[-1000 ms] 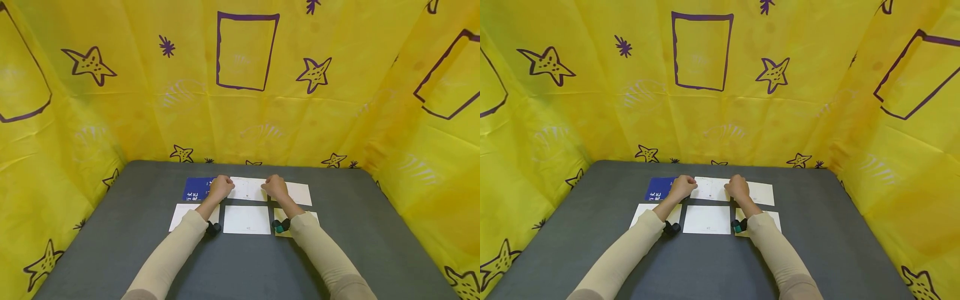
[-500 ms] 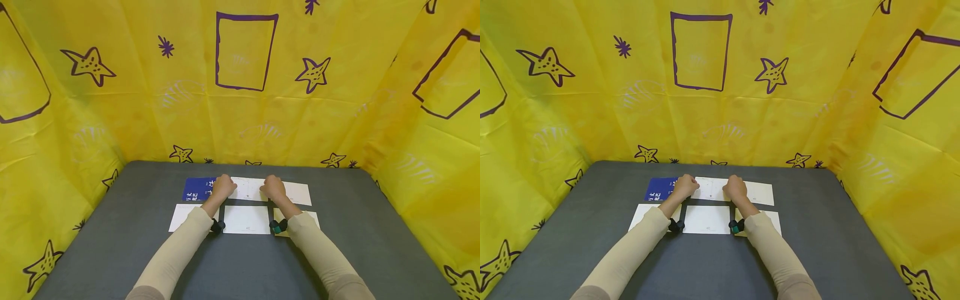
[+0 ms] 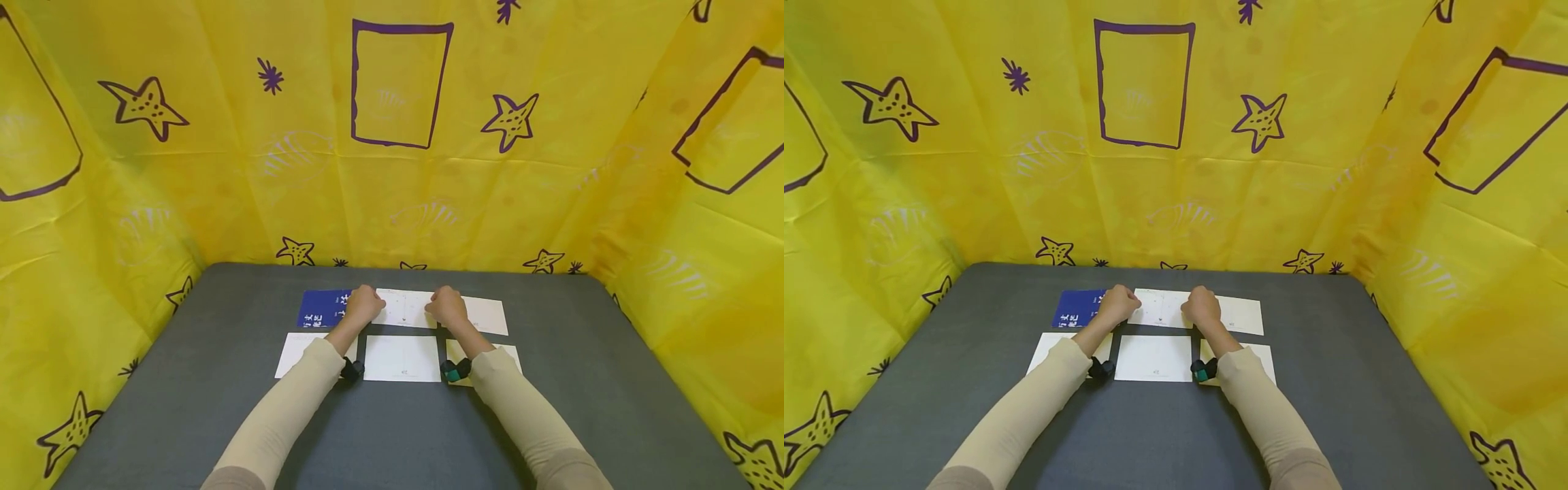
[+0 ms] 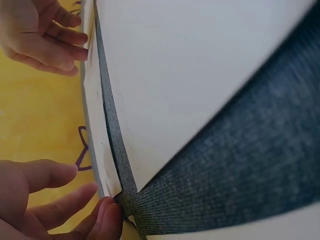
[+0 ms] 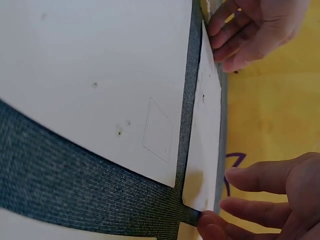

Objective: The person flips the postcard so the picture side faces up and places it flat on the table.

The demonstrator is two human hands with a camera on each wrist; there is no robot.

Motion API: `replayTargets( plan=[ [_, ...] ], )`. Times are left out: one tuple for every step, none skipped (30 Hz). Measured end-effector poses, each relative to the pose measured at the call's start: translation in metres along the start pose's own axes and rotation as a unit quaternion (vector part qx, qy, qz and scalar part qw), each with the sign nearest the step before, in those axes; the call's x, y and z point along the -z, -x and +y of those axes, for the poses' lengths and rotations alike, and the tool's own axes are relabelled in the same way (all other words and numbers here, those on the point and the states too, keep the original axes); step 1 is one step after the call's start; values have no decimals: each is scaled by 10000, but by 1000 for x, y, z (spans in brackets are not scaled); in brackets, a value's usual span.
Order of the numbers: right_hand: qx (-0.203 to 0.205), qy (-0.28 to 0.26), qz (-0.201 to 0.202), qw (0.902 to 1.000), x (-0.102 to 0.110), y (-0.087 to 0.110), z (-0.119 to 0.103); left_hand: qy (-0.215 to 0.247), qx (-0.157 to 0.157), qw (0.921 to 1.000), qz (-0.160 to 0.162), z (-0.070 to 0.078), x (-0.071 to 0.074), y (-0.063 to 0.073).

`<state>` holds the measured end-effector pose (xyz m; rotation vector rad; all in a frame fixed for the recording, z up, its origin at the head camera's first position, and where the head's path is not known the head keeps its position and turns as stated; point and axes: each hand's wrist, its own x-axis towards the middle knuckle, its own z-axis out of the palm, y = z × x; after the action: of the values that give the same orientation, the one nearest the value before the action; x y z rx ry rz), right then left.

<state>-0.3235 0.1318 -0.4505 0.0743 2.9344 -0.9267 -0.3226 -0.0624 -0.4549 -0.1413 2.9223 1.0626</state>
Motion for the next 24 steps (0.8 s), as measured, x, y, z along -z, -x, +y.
replayTargets(
  plan=[
    [-19,5,3,10000,0,0,0,16,-10,10000,-11,-1,0,0],
    [-29,28,13,10000,0,0,0,32,-17,10000,-15,-1,0,-1],
    [-32,52,19,10000,0,0,0,55,-23,10000,-17,-2,0,-1],
    [-49,64,3,10000,1,0,1,75,-26,10000,-25,-2,0,-2],
    [-46,72,-3,10000,1,0,1,93,-36,9999,-23,-3,0,-2],
    [-40,69,4,10000,1,-1,2,114,-39,9999,-23,-3,0,-2],
    [-38,70,4,10000,1,-1,2,148,-51,9999,-29,-4,0,-2],
    [-33,47,-9,10000,1,-1,3,172,-64,9998,-33,-4,0,-2],
    [-27,-15,-17,10000,1,-1,4,203,-72,9998,-41,-4,0,-2],
    [-12,-73,-13,10000,1,-1,5,222,-91,9997,-32,-5,0,-2],
    [30,-138,40,9999,2,-1,6,232,-113,9997,-14,-5,0,-2],
    [51,-229,74,9997,1,-1,7,260,-104,9996,-9,-5,-1,-1],
    [69,-324,108,9994,1,-1,8,283,-99,9996,5,-5,-1,-1],
    [102,-397,146,9991,1,-1,9,298,-90,9995,26,-5,-1,-1],
    [120,-477,186,9986,1,-1,10,311,-78,9995,48,-5,-1,0],
    [130,-540,218,9982,0,-1,11,319,-74,9994,69,-6,-1,0],
    [134,-608,243,9978,0,-1,12,331,-59,9994,75,-6,0,0],
    [106,-688,228,9973,0,-2,13,358,-37,9993,81,-6,0,0],
    [87,-743,218,9970,-1,-3,13,370,-35,9993,88,-6,0,0],
    [71,-784,192,9967,-1,-3,14,379,-30,9992,94,-7,0,0],
    [51,-843,158,9963,0,-4,14,392,-21,9992,96,-7,0,0],
    [65,-873,129,9961,0,-4,15,417,-6,9991,95,-7,0,0],
    [83,-898,86,9959,1,-5,15,436,-5,9990,115,-8,0,0],
    [117,-908,55,9958,1,-6,16,456,6,9989,136,-9,0,0]
  ],
)
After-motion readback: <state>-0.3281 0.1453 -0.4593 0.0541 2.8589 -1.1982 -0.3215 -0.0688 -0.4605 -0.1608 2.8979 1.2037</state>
